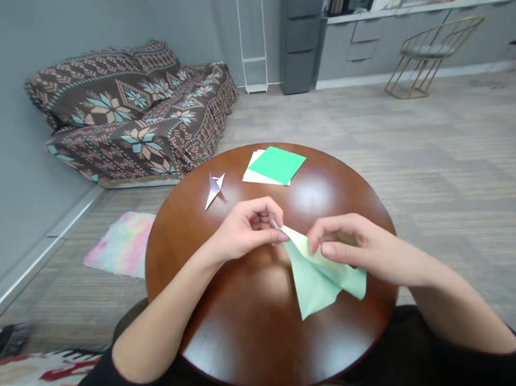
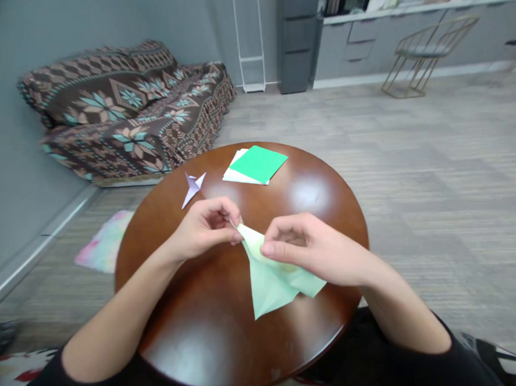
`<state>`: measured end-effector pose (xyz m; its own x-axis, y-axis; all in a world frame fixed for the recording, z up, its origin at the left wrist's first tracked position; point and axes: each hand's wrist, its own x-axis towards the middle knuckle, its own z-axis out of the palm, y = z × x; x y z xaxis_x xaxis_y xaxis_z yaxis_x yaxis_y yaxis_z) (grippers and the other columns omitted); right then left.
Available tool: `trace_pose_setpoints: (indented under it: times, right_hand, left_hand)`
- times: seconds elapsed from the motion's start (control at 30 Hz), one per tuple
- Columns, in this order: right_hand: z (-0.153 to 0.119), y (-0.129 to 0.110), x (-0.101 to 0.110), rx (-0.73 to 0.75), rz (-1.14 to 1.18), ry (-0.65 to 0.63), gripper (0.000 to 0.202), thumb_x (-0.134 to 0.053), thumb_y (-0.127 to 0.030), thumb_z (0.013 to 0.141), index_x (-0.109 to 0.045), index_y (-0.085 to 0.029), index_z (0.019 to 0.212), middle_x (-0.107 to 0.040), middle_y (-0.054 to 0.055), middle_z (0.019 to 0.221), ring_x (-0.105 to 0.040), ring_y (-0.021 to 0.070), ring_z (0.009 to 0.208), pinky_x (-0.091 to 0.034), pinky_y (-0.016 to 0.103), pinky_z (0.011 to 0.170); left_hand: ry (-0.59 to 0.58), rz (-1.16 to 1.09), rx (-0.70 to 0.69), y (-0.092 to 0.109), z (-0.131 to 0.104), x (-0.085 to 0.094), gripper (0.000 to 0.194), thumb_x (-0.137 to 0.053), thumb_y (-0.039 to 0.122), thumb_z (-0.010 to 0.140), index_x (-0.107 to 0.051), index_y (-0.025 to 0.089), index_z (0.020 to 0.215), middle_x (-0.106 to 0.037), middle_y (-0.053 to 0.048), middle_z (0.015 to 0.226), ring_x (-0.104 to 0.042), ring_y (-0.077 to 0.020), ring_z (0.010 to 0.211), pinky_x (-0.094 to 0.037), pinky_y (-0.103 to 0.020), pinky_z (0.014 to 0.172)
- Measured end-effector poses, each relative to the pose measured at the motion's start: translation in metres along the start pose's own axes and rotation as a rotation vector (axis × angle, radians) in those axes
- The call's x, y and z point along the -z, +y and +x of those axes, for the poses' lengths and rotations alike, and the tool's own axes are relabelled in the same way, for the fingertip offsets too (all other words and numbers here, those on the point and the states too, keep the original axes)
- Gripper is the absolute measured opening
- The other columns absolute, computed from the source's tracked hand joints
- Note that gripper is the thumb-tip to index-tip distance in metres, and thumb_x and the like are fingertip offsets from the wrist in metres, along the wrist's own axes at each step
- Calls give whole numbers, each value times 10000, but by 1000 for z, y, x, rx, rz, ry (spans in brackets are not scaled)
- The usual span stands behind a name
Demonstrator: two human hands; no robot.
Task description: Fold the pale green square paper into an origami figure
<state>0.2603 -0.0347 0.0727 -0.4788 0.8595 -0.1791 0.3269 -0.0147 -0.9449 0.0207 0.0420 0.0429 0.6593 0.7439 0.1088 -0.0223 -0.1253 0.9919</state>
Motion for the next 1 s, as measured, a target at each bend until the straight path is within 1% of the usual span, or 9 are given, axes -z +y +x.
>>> trace_pose_setpoints:
  times: [0.07, 0.17, 0.3, 0.37, 0.43, 0.53, 0.6, 0.83, 1.0]
  right_hand:
    - [-3, -3, -2, -58, -108, 20, 421, -624, -627, 859, -660, -210, 825, -568, -13, 655, -474, 134, 561, -338, 259, 508]
    - [-8, -6, -5, -74, -392, 168, 423, -621, -640, 850, -672, -223, 799, -608, 9, 671, -521, 166, 591, -358, 285, 542]
    - [-8, -5, -12, 30, -720, 340, 423, -659, -640, 815, -652, -217, 817, -676, 53, 813, -611, 252, 792, -434, 410, 822]
    - [-3, -1, -18, 71, -833, 358, 393, -714, -588, 786, -621, -209, 834, -670, 46, 847, -618, 262, 826, -365, 518, 978]
    - [2, 4, -24, 78, -908, 378, 304, -730, -464, 787, -590, -200, 840, -653, 38, 860, -621, 259, 840, -291, 580, 1041]
    - [8, 11, -29, 86, -939, 385, 82, -627, -239, 803, -570, -193, 840, -631, 33, 861, -624, 244, 852, -283, 570, 1044]
    - [10, 13, -28, 102, -918, 379, 34, -571, -172, 793, -570, -196, 817, -619, 21, 833, -619, 226, 835, -290, 540, 1038]
    - [10, 13, -21, 138, -794, 349, 138, -545, -143, 840, -619, -204, 741, -635, -1, 809, -604, 176, 779, -274, 476, 1032]
    - [9, 13, -17, 123, -727, 291, 151, -588, -169, 865, -626, -197, 723, -679, 11, 854, -623, 185, 807, -308, 441, 989]
  left_hand:
    - [-28, 55, 26, 1, -2, -1, 242, -857, 273, 705, -648, 174, 777, -667, -6, 704, -623, -127, 611, -484, -239, 599]
    - [-62, 161, 30, 2, -2, -1, 180, -821, 286, 753, -692, 166, 789, -697, -21, 738, -634, -125, 643, -479, -228, 615]
    - [-46, 229, 24, -1, 1, 0, 138, -782, 282, 792, -718, 160, 803, -720, -25, 749, -668, -141, 694, -499, -228, 655]
    - [-20, 239, 32, -3, 3, 1, 141, -784, 279, 786, -718, 157, 809, -729, -25, 771, -678, -143, 712, -509, -229, 679]
    - [1, 250, 42, -4, 4, 1, 145, -779, 282, 788, -716, 155, 814, -735, -26, 793, -687, -146, 733, -517, -230, 701]
    - [8, 279, 53, -4, 4, 2, 132, -759, 282, 801, -717, 157, 810, -744, -30, 804, -698, -154, 748, -524, -236, 716]
    - [7, 296, 57, -5, 4, 4, 118, -749, 276, 806, -724, 160, 809, -751, -33, 808, -704, -161, 752, -528, -242, 722]
    - [37, 300, 62, -9, 8, 12, 92, -781, 249, 765, -756, 161, 773, -770, -46, 780, -716, -177, 743, -534, -252, 721]
    - [32, 294, 53, -10, 8, 14, 123, -796, 275, 759, -766, 156, 765, -774, -66, 788, -709, -179, 730, -530, -255, 698]
